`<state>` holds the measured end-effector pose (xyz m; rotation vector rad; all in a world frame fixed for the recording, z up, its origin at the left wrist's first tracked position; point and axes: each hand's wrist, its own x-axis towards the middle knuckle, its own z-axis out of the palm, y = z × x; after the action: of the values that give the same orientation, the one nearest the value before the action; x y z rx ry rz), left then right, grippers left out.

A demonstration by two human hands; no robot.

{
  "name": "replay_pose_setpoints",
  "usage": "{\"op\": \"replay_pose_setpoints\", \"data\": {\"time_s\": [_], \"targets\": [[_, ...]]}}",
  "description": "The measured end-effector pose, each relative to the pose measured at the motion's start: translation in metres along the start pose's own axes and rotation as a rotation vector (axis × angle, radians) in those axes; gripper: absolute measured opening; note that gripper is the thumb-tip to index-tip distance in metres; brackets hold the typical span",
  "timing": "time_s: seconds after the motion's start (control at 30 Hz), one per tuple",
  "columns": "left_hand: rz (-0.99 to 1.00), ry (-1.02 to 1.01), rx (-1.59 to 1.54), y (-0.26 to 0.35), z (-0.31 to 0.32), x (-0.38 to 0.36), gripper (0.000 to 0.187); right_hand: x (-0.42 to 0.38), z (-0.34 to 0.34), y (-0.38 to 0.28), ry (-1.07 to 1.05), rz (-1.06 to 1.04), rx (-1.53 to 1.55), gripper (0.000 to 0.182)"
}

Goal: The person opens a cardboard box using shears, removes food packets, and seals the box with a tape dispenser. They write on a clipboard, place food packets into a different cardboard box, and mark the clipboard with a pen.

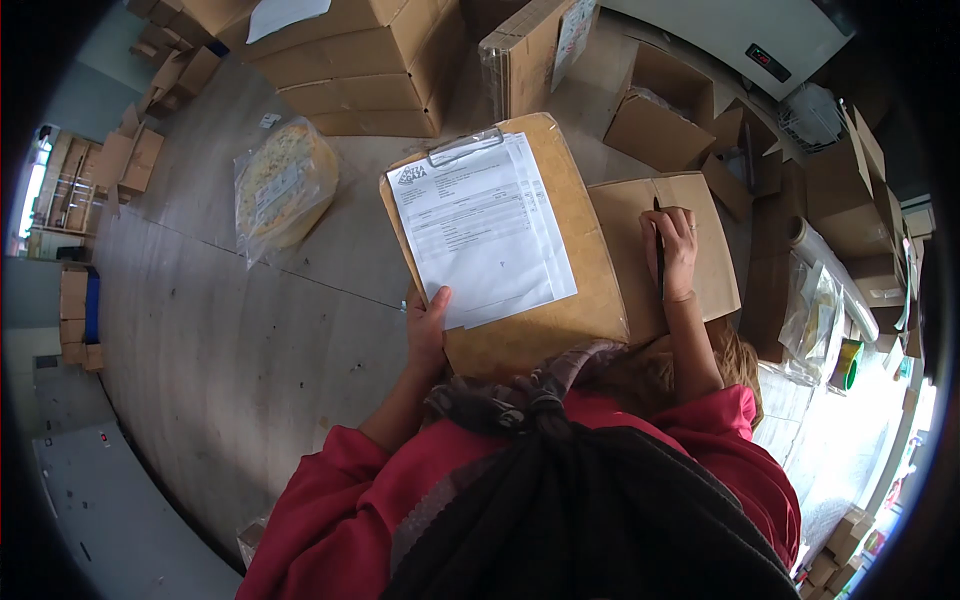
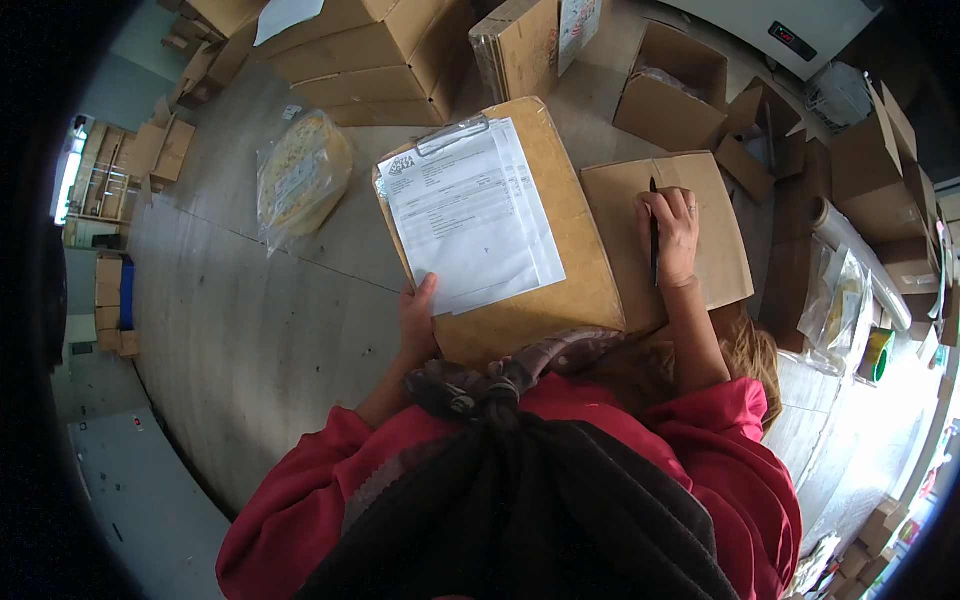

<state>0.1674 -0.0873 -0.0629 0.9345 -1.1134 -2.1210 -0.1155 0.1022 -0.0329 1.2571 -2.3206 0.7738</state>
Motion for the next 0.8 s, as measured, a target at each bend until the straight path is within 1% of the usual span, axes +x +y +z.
{"op": "replay_pose_setpoints", "data": {"time_s": [0.03,0.07,0.1,0.13,0.17,0.2,0.23,0.27,0.3,0.33,0.4,0.43,0.5,0.53,0.57,0.6,0.63,0.7,0.73,0.77,0.8], "targets": [[-0.002,-0.01,-0.003,0.003,0.002,-0.002,0.028,0.0,-0.001,-0.002,0.027,0.006,0.038,0.026],[0.0,0.059,0.141,0.007,0.004,-0.004,0.027,0.001,-0.004,-0.003,0.059,0.012,0.064,0.026],[0.006,0.107,0.277,0.01,0.009,-0.004,0.027,0.001,-0.003,-0.01,0.127,0.06,0.133,0.027],[0.389,0.012,0.805,0.0,-0.006,-0.005,0.028,0.0,-0.004,-0.014,0.214,0.081,0.158,0.031],[0.738,-0.083,1.067,-0.001,-0.006,-0.002,0.029,-0.002,-0.004,-0.011,0.253,0.137,0.204,0.031],[0.393,-0.124,0.723,0.018,0.024,-0.008,0.031,0.0,-0.014,-0.014,0.267,0.218,0.211,0.028],[0.207,-0.161,0.525,0.02,0.037,-0.008,0.034,-0.001,-0.015,-0.003,0.33,0.245,0.259,0.021],[0.069,-0.179,0.197,0.02,0.057,-0.008,0.037,0.001,-0.025,0.003,0.357,0.279,0.267,0.017],[0.035,-0.234,0.175,0.004,0.056,0.001,0.039,0.0,-0.035,0.01,0.382,0.312,0.286,0.013],[0.021,-0.261,0.135,-0.001,0.071,-0.002,0.039,-0.003,-0.048,0.019,0.346,0.36,0.273,0.013],[0.004,-0.316,0.11,-0.01,0.099,-0.01,0.04,-0.009,-0.069,0.039,0.258,0.479,0.286,0.017],[-0.023,-0.351,0.106,-0.015,0.105,-0.008,0.039,-0.01,-0.079,0.045,0.296,0.487,0.267,0.017],[-0.051,-0.368,0.134,-0.034,0.111,-0.006,0.039,-0.024,-0.09,0.063,0.359,0.339,-0.133,0.013],[-0.115,-0.346,0.131,-0.048,0.107,0.001,0.04,-0.029,-0.09,0.07,0.478,0.365,-0.151,0.016],[-0.171,-0.316,0.118,-0.055,0.105,0.007,0.04,-0.036,-0.091,0.078,0.45,0.455,-0.155,0.028],[-0.221,-0.281,0.053,-0.056,0.104,0.009,0.041,-0.04,-0.092,0.086,0.427,0.54,-0.096,0.034],[-0.204,-0.264,0.05,-0.055,0.104,0.008,0.041,-0.043,-0.093,0.098,0.325,0.627,-0.016,0.033],[-0.254,-0.281,-0.003,-0.054,0.106,0.008,0.043,-0.033,-0.089,0.111,0.255,0.666,0.155,0.031],[-0.349,-0.261,-0.059,-0.061,0.099,0.016,0.045,-0.022,-0.085,0.112,0.249,0.652,0.168,0.031],[-0.335,-0.247,-0.066,-0.064,0.096,0.021,0.045,-0.009,-0.079,0.113,0.208,0.586,0.109,0.029],[-0.426,-0.255,-0.187,-0.066,0.094,0.024,0.045,0.007,-0.074,0.109,0.167,0.52,0.05,0.028]]}}
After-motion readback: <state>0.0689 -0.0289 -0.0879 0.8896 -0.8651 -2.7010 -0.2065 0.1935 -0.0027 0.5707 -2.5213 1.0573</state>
